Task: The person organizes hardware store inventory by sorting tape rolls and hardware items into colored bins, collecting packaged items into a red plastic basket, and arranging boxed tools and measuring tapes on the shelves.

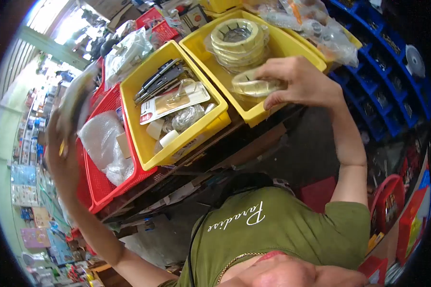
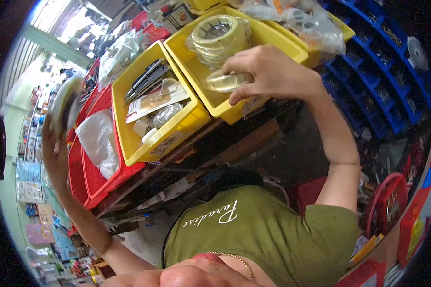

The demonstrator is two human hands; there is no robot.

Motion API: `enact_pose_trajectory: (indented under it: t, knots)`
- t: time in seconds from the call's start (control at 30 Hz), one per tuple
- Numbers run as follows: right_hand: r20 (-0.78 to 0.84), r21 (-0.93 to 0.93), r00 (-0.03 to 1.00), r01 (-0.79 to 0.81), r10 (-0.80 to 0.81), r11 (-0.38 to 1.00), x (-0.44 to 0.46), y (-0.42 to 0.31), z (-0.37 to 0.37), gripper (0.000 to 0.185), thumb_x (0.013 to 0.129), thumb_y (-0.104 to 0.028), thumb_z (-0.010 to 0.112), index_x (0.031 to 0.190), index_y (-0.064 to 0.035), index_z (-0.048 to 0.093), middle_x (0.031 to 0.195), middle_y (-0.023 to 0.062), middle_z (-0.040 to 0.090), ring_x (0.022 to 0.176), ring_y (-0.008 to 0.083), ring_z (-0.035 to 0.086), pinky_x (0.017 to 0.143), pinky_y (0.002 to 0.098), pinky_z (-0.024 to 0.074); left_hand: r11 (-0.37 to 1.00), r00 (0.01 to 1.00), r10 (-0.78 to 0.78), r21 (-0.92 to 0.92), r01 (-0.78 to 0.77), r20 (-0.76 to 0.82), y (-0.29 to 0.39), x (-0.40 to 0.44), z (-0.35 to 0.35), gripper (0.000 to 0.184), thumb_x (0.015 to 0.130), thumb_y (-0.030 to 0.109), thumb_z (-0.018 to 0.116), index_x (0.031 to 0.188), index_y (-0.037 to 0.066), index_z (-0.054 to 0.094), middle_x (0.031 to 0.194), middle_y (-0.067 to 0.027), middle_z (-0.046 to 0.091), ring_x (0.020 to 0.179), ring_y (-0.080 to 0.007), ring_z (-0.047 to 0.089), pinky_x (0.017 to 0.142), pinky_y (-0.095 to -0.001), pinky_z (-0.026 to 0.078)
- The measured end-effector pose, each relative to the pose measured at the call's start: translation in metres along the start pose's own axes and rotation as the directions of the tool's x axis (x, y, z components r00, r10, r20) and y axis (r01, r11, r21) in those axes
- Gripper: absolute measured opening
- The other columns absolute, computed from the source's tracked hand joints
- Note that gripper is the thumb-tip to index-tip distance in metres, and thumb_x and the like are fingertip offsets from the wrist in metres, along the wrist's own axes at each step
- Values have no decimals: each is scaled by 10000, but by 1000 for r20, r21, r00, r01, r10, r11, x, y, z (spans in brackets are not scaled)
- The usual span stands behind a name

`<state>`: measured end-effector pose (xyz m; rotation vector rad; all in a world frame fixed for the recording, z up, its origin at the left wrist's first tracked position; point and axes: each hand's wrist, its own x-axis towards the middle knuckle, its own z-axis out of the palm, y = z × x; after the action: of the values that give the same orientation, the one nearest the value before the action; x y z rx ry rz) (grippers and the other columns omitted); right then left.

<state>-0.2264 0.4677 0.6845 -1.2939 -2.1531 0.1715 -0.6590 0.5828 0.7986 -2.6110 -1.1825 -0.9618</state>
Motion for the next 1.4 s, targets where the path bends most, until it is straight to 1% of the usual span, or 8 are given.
enact_pose_trajectory:
  t: [0.2, 0.3, 0.5, 0.57, 0.8, 1.0, 1.17, 1.4]
  knots:
    - [-120, 17, 990, 82, -79, 997, -12, 11, -10, 303, 779, -188, 681, 1021, -19, 614, 845, 133, 643, 775, 300, 634, 700, 367, 496, 911, 911, 394, -185, -369, 123, 129, 45, 71, 578, 768, -76, 529, 1295, 152, 456, 1148, -126, 612, 966, -290, 637, 770, -382, 524]
    - [-234, -190, 967, 53, -98, 980, -13, 8, -23, 265, 758, -50, 655, 1021, -32, 622, 822, 128, 637, 734, 281, 638, 639, 344, 507, 875, 849, 477, -217, -433, 227, 153, 63, 93, 594, 750, -65, 526, 1305, 130, 445, 1103, -175, 612, 978, -341, 611, 809, -421, 485]
    - [-65, -507, 986, 101, -154, 856, -2, -2, -10, 123, 792, -162, 631, 891, -93, 605, 790, 110, 595, 679, 270, 622, 560, 359, 496, 868, 848, 497, -111, -485, 185, 161, 83, 116, 677, 703, -66, 514, 1332, 156, 399, 1015, -193, 615, 858, -389, 600, 722, -455, 473]
    - [68, -230, 979, 205, -195, 951, 8, 0, 10, 147, 796, -192, 627, 911, -105, 601, 858, 129, 587, 740, 293, 620, 587, 379, 495, 877, 855, 481, -107, -468, 195, 161, 84, 118, 686, 695, -56, 536, 1332, 155, 392, 1022, -177, 621, 849, -382, 606, 706, -460, 474]
    - [30, 8, 981, 192, -192, 981, 15, -5, 28, 180, 789, -212, 646, 893, -75, 593, 891, 145, 585, 786, 340, 606, 671, 426, 488, 886, 857, 463, -78, -457, 226, 161, 69, 131, 633, 693, -44, 557, 1291, 114, 419, 1091, -142, 616, 914, -343, 620, 719, -445, 508]
    - [-559, -160, 749, 323, -355, 933, -38, 45, 29, 125, 737, 32, 627, 861, 25, 614, 855, 185, 619, 733, 294, 606, 650, 373, 510, 818, 790, 575, -171, -550, 213, 194, 78, 193, 399, 752, 71, 593, 1124, 64, 448, 896, -102, 608, 869, -292, 641, 688, -392, 528]
    - [-662, -154, 680, 290, -317, 945, -36, 24, 63, 108, 821, -9, 543, 888, 59, 593, 876, 213, 606, 774, 303, 585, 733, 379, 483, 815, 757, 578, -269, -514, 306, 175, 39, 210, 359, 835, 313, 540, 1154, 155, 493, 937, -76, 621, 908, -272, 636, 778, -523, 454]
    - [-847, -128, 475, 252, -239, 959, -15, 11, 71, 173, 849, 43, 507, 1017, 44, 549, 961, 196, 572, 905, 296, 550, 878, 391, 431, 820, 806, 544, -351, -452, 234, 179, 33, 222, 392, 861, 321, 502, 1230, 189, 482, 1092, -95, 597, 1047, -284, 578, 857, -658, 350]
